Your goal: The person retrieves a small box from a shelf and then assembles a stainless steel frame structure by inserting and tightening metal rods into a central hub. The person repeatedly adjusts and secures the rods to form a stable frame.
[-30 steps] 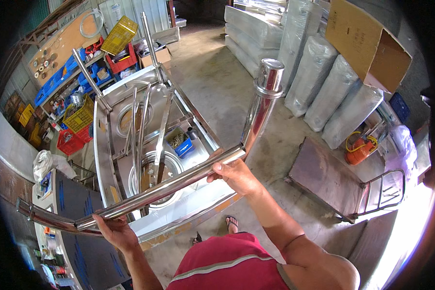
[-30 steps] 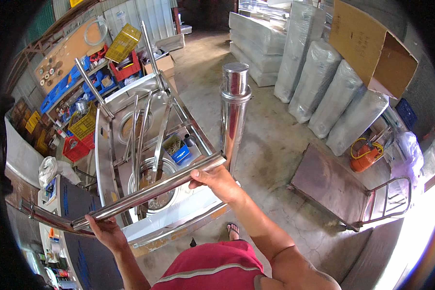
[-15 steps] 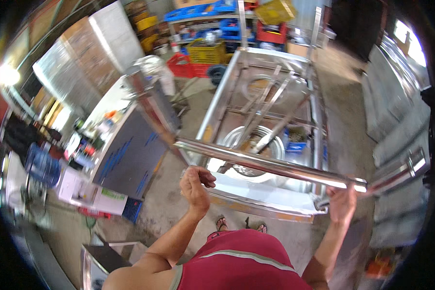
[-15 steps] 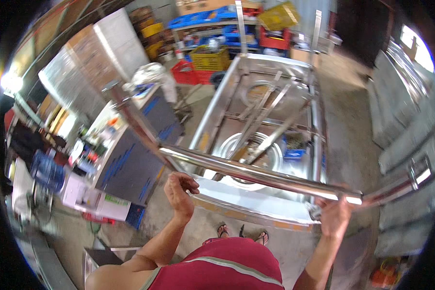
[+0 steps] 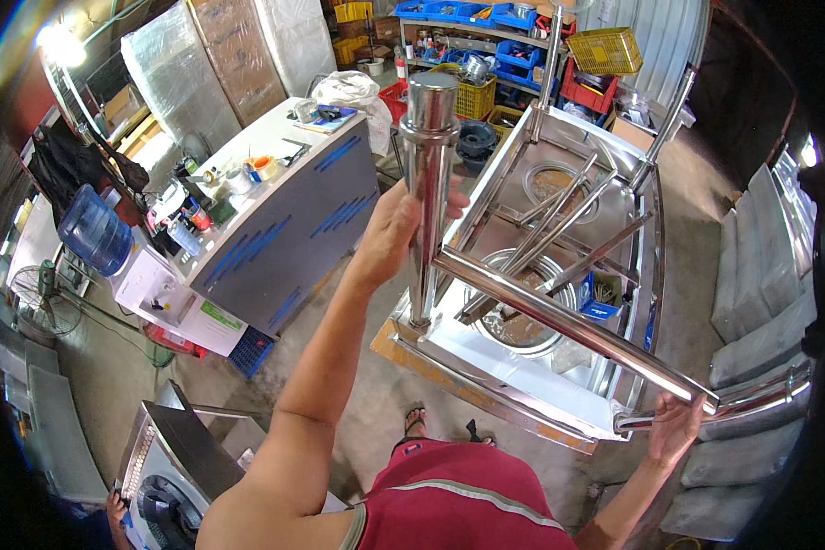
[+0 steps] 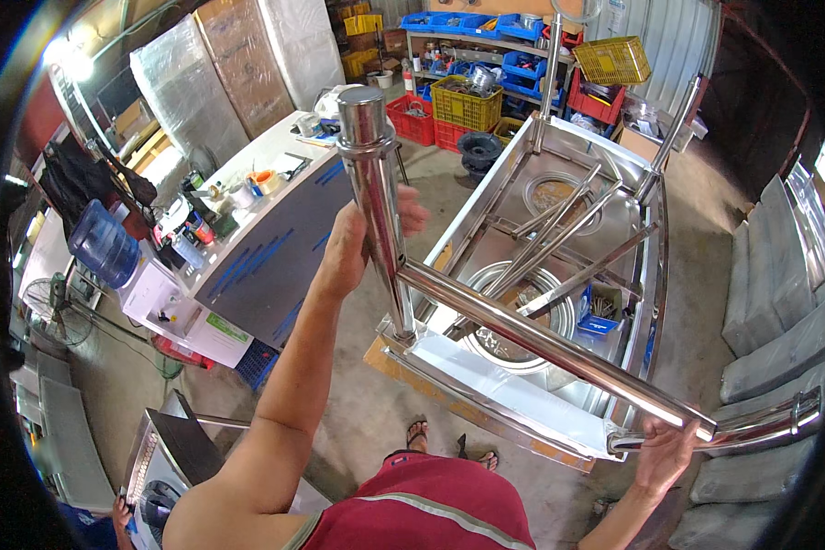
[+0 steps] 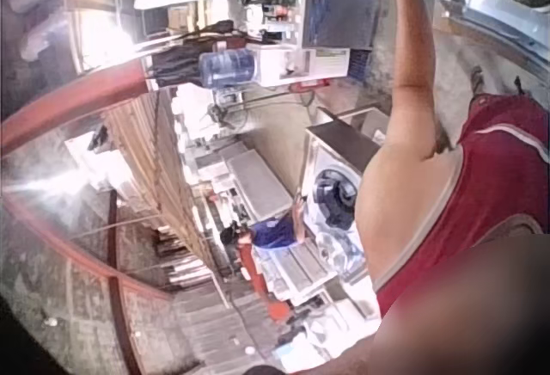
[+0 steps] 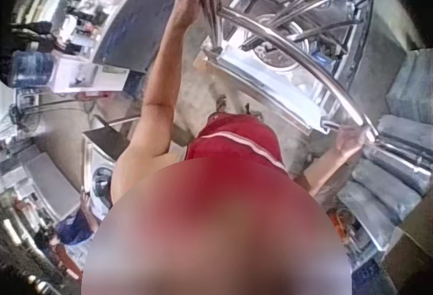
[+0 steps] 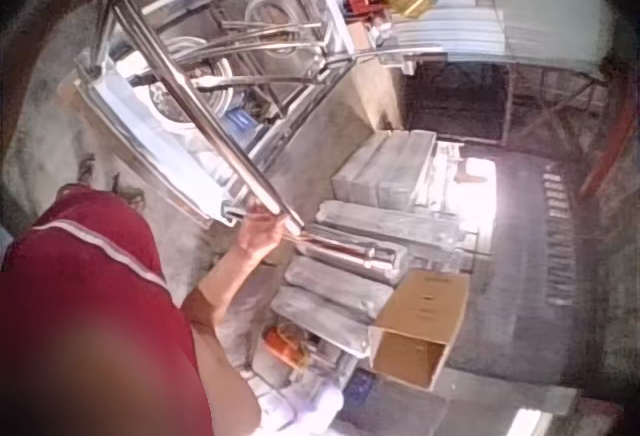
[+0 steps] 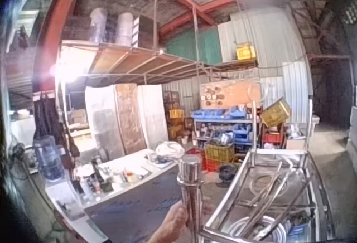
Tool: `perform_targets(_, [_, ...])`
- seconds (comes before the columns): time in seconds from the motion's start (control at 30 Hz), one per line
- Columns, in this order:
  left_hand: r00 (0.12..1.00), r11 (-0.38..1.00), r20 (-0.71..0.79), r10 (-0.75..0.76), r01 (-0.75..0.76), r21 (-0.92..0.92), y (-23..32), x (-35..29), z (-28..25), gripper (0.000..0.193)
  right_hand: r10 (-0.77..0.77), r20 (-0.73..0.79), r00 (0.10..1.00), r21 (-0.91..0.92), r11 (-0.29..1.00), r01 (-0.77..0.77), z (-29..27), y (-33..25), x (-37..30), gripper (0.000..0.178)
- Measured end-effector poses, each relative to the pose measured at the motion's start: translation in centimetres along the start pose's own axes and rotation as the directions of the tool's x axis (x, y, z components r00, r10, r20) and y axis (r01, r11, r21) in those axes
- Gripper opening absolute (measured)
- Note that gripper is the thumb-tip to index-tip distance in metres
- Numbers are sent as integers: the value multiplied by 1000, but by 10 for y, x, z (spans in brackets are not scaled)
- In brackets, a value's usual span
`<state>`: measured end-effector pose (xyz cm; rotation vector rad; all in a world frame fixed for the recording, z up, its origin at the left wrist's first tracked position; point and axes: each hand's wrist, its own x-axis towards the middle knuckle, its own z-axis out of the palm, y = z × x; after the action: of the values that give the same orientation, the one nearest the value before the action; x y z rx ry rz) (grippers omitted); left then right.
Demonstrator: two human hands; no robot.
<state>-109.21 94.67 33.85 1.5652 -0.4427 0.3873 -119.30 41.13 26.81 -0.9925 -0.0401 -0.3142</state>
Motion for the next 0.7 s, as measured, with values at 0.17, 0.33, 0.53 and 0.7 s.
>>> perform_targets(0.17, [966,991,236,-103,120,-58,0,1,-12,99,-13,-27,1000,15,1000,13,8,-4,-2,33])
perform_targets(0.33, [935,956,234,-268,288,-54,-5,-14,-12,88,-30,-46,998,33,999,32,11,-5,-1,32])
perform_targets(0.53, [962,962,119,-245,256,-88,-12,-16,-2,77,-37,-57,998,13,999,38,14,-3,0,35])
perform_targets(0.7, [971,972,88,-220,226,-57,-18,-19,2,60,-30,-39,999,45,998,32,19,-3,-1,36])
